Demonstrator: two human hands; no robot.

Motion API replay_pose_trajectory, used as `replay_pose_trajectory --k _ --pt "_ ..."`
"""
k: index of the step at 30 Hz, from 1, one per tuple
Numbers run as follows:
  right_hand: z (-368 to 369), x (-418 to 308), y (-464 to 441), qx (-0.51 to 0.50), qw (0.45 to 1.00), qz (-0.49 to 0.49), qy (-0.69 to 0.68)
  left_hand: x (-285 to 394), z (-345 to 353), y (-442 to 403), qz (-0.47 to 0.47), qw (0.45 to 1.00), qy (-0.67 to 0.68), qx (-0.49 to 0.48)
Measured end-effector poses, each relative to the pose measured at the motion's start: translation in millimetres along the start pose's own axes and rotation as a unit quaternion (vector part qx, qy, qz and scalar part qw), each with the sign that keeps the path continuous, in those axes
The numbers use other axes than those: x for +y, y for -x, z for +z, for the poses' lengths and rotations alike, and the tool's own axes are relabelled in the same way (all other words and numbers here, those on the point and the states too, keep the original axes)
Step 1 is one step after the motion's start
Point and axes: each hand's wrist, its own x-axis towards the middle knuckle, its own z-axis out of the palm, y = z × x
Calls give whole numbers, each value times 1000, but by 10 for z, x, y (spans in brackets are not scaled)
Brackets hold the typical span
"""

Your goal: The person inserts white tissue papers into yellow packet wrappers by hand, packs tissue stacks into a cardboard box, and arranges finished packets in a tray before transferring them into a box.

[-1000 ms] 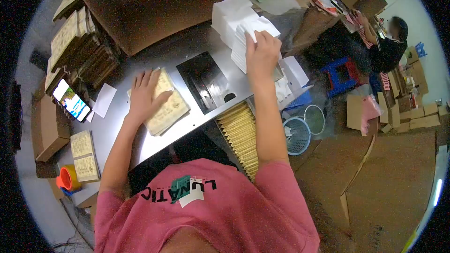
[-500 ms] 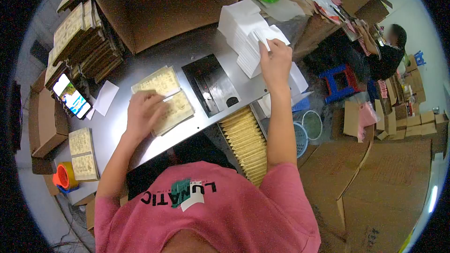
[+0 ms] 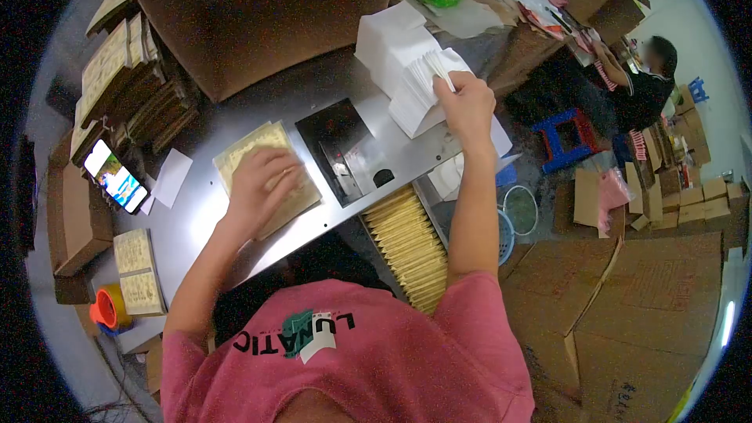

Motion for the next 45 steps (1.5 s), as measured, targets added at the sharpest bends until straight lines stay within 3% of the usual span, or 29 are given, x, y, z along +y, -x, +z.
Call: replay_pose_trajectory --k 4,9,15,19,21,23,26,36,38,42,44,45 --pt "29 -15 12 20 999 33 -31 57 553 -815 70 989 117 54" --pt "5 4 -17 7 996 70 -52 109 1071 -1527 140 982 96 86" --pt "30 -14 20 15 993 87 -78 87 1191 -1608 145 987 40 50" --pt "72 2 39 40 992 74 -97 115 1200 -1624 128 987 79 46" --pt "84 -16 61 46 991 72 -107 130 1208 -1623 142 987 25 69" --pt "69 -74 67 47 993 -5 -111 169 1196 -1669 162 983 -8 87" --pt "93 -106 94 55 994 -47 -85 146 1184 -1765 179 978 -38 99" --pt "73 -68 81 59 992 -44 -103 191 1155 -1823 189 978 -79 39" --pt "157 5 69 186 981 -61 -18 211 1148 -1802 187 980 -45 60" --pt "224 20 120 204 975 -64 -58 253 1043 -1785 143 982 42 115" --pt "207 28 127 328 936 -129 18 280 959 -1799 148 978 85 122" --pt "150 -1 134 326 936 -133 17 293 899 -1810 153 971 126 130"
